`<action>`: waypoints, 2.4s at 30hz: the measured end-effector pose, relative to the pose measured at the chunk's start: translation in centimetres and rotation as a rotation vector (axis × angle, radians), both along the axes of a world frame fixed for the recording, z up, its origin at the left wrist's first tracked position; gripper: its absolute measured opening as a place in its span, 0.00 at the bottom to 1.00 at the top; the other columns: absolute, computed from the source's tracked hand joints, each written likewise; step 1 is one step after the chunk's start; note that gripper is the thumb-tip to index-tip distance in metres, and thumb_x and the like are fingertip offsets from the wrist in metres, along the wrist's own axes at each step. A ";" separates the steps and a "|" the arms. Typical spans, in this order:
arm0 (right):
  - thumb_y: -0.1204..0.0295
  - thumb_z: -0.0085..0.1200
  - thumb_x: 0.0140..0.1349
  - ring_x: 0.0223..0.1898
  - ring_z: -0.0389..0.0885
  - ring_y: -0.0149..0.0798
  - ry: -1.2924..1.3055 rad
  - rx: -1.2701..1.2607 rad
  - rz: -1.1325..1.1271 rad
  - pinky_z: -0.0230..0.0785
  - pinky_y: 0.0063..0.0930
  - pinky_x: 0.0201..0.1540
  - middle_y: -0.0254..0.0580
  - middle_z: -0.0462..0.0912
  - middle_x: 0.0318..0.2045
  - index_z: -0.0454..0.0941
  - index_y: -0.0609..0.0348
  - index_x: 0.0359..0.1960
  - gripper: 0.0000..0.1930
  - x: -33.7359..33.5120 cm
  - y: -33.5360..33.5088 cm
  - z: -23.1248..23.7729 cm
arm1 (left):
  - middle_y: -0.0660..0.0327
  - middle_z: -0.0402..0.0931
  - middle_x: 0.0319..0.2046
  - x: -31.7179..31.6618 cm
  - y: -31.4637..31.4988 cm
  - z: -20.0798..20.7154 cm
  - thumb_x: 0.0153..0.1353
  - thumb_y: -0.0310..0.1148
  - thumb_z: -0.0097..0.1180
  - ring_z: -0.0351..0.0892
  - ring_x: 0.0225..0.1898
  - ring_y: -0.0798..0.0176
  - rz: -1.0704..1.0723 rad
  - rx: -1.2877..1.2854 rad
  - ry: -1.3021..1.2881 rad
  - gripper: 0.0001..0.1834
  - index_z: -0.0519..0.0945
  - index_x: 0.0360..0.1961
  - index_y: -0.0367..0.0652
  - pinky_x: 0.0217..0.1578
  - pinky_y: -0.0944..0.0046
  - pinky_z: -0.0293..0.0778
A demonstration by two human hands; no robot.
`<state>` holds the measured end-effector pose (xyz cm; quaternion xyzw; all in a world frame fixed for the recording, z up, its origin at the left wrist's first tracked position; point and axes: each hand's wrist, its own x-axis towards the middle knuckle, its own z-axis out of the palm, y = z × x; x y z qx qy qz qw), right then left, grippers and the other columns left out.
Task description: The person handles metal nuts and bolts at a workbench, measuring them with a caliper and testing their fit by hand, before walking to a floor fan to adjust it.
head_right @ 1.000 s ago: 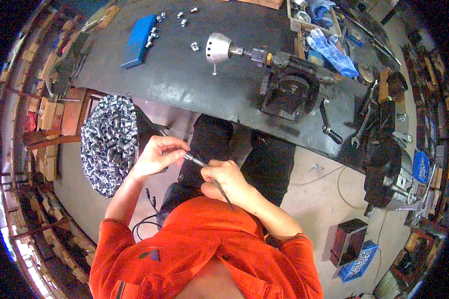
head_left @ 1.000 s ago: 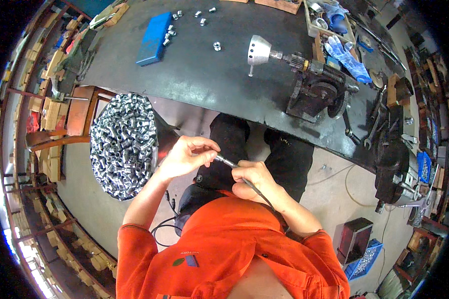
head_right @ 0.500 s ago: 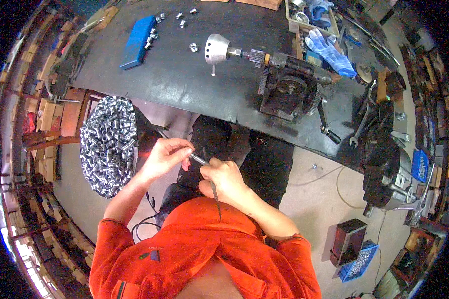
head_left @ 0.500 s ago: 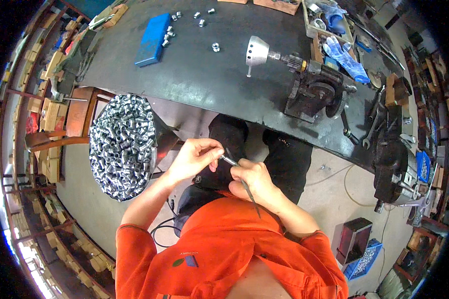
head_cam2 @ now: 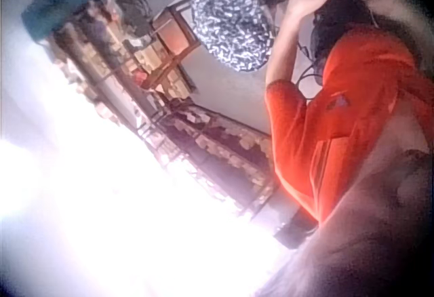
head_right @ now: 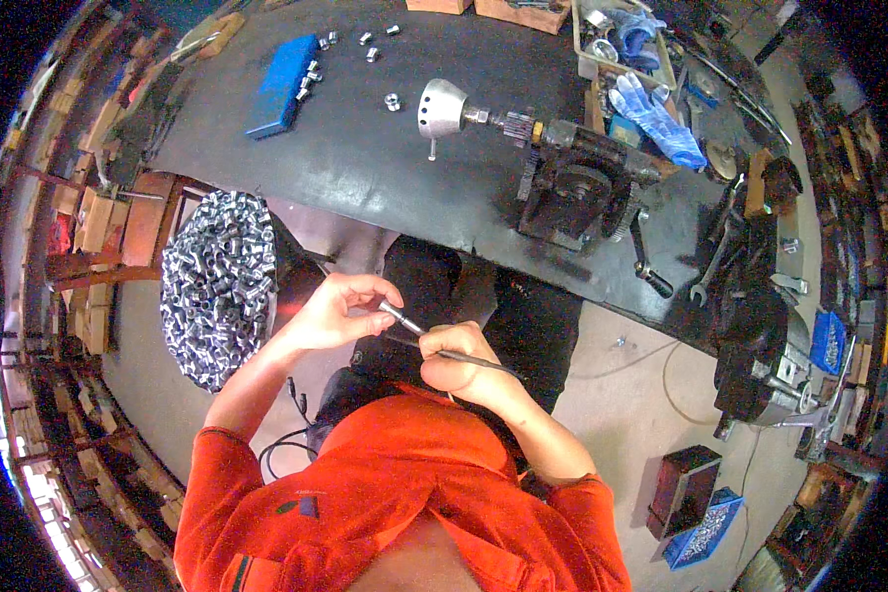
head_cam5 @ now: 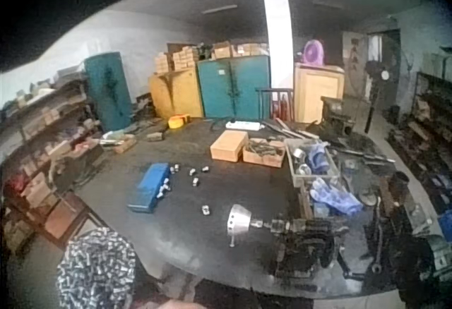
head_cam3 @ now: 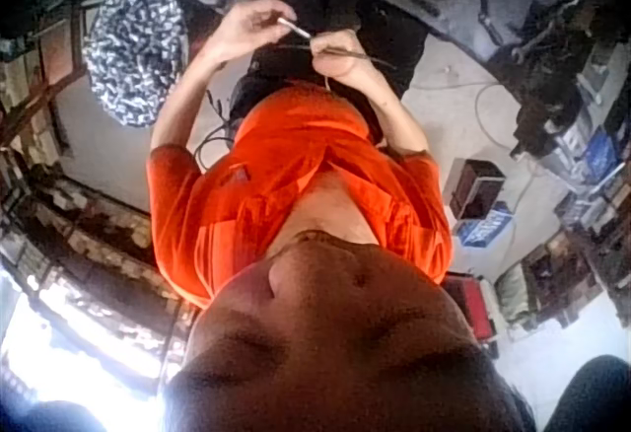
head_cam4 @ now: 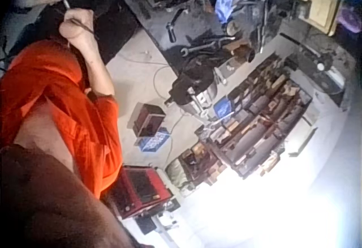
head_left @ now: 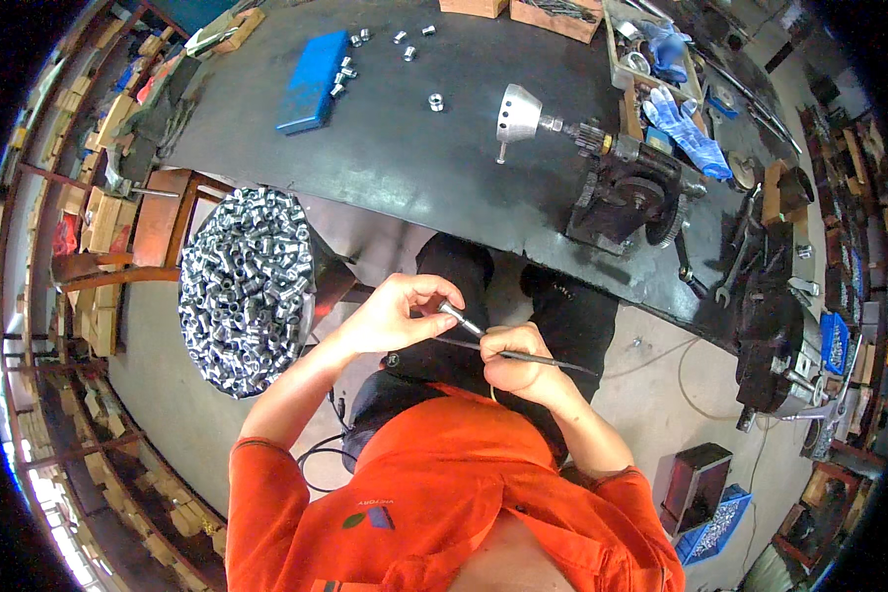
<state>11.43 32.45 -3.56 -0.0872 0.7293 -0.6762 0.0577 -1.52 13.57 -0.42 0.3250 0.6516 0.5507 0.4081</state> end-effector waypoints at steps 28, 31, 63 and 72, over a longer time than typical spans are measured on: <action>0.77 0.49 0.43 0.17 0.57 0.27 -0.042 -0.221 -0.148 0.49 0.27 0.19 0.30 0.60 0.13 0.60 0.59 0.13 0.10 1.2 0.5 -1.6 | 0.63 0.74 0.23 -1.1 -0.3 1.0 0.56 0.27 0.59 0.75 0.20 0.72 0.334 -0.139 0.300 0.06 0.77 0.34 0.38 0.19 0.70 0.70; 0.78 0.48 0.37 0.15 0.60 0.38 0.280 -0.061 -0.310 0.49 0.29 0.18 0.39 0.60 0.15 0.58 0.58 0.13 0.09 1.2 0.8 1.4 | 0.61 0.73 0.22 -1.6 -0.3 0.1 0.49 0.29 0.63 0.76 0.19 0.63 0.256 -0.171 0.945 0.08 0.77 0.31 0.41 0.19 0.64 0.71; 0.73 0.52 0.34 0.11 0.60 0.41 0.589 0.493 -0.587 0.52 0.34 0.13 0.38 0.57 0.14 0.58 0.54 0.11 0.12 6.1 3.7 -1.1 | 0.57 0.74 0.20 -4.4 -0.3 0.4 0.47 0.31 0.63 0.73 0.17 0.59 0.376 -0.257 1.132 0.09 0.79 0.29 0.39 0.20 0.61 0.68; 0.73 0.55 0.34 0.13 0.63 0.45 0.451 0.661 -0.733 0.55 0.37 0.15 0.42 0.59 0.14 0.61 0.55 0.12 0.12 9.1 3.8 -5.3 | 0.57 0.75 0.19 -7.5 -1.5 0.6 0.47 0.33 0.65 0.76 0.22 0.54 0.413 -0.243 1.253 0.11 0.80 0.31 0.41 0.26 0.57 0.71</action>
